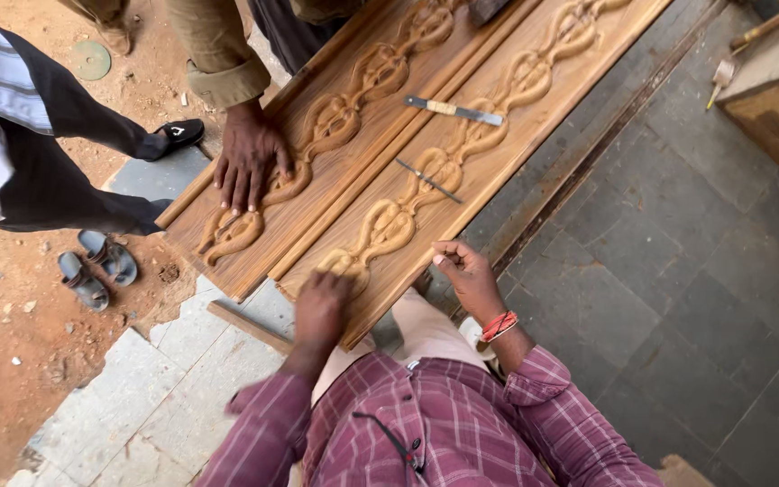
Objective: The person carves a decorative pattern into a long wooden plank using a chisel and a wooden mallet. They repeatedly strike the chisel to shape the wood and occasionally wipe away sawdust with their hand.
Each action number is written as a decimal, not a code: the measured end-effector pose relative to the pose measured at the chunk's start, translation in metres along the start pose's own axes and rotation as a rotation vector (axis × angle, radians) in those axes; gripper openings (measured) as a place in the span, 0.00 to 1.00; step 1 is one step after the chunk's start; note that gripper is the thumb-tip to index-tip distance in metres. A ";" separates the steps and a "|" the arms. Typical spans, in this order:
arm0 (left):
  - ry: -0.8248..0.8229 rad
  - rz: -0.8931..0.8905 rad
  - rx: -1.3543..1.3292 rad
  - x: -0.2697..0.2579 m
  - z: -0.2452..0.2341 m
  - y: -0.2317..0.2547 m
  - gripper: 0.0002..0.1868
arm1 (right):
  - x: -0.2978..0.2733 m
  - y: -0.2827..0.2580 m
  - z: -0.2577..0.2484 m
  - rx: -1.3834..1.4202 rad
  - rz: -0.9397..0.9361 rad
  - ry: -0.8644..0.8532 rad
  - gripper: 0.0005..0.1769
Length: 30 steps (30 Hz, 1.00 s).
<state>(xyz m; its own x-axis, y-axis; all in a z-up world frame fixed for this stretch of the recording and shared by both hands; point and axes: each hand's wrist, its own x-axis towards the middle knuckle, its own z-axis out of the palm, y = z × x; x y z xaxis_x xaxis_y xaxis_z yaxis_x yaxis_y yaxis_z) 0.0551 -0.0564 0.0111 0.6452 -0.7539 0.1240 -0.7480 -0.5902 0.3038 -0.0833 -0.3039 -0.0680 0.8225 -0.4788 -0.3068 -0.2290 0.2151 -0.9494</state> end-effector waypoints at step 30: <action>-0.071 0.165 -0.079 0.001 0.015 -0.043 0.05 | -0.020 -0.063 0.020 0.724 -0.092 0.633 0.16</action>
<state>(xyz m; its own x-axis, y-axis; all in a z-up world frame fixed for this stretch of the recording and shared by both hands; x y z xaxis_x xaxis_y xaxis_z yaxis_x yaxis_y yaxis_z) 0.0853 -0.0361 -0.0158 0.4999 -0.8588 0.1123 -0.8264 -0.4343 0.3584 -0.0748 -0.2915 -0.0009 0.3400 -0.8443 -0.4142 0.3731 0.5254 -0.7647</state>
